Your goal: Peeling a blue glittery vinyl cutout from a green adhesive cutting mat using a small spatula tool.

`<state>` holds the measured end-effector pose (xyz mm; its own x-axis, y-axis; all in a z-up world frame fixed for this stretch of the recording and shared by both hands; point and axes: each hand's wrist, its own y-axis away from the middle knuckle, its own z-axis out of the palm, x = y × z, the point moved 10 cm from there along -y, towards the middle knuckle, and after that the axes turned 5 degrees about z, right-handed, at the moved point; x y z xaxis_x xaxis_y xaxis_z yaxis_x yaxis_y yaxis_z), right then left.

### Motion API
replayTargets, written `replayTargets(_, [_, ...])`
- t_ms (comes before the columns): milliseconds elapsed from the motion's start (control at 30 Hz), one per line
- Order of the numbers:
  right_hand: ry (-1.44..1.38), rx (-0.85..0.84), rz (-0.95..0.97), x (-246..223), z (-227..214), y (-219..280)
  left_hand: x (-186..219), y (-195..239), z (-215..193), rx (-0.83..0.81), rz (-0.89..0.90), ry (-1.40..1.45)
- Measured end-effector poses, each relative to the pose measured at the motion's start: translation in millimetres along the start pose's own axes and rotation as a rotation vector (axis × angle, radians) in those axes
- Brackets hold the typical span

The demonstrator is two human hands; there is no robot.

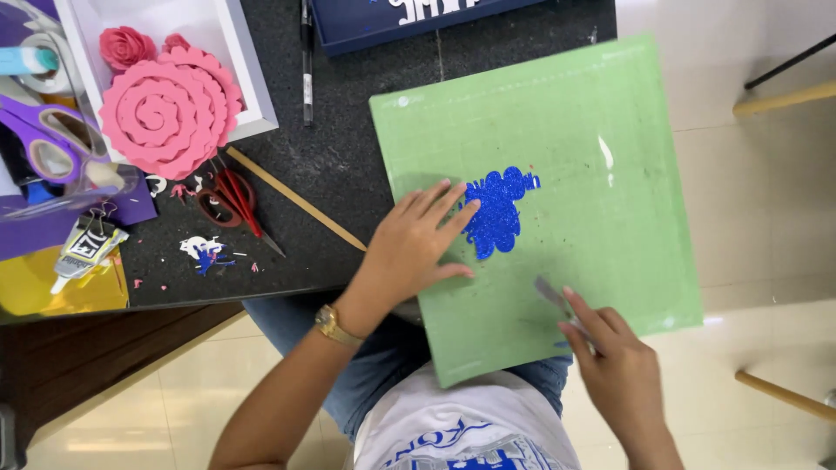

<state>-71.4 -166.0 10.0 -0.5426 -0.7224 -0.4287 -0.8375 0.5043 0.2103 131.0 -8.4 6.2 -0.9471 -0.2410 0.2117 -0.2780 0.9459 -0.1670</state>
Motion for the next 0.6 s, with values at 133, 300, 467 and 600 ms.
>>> replayTargets(133, [0.119,0.019,-0.041,-22,14,2,21,-2,-18,0.119,-0.128,-0.11])
replayTargets(300, [0.11,0.054,-0.056,-40,15,1,34,-9,-22,0.219,-0.056,-0.094])
replayTargets(467, [-0.001,0.036,-0.124,-44,20,3,58,-6,-29,0.406,0.127,-0.062])
replayTargets(600, [-0.003,0.03,-0.077,-38,29,5,64,-8,-27,0.389,0.149,-0.097])
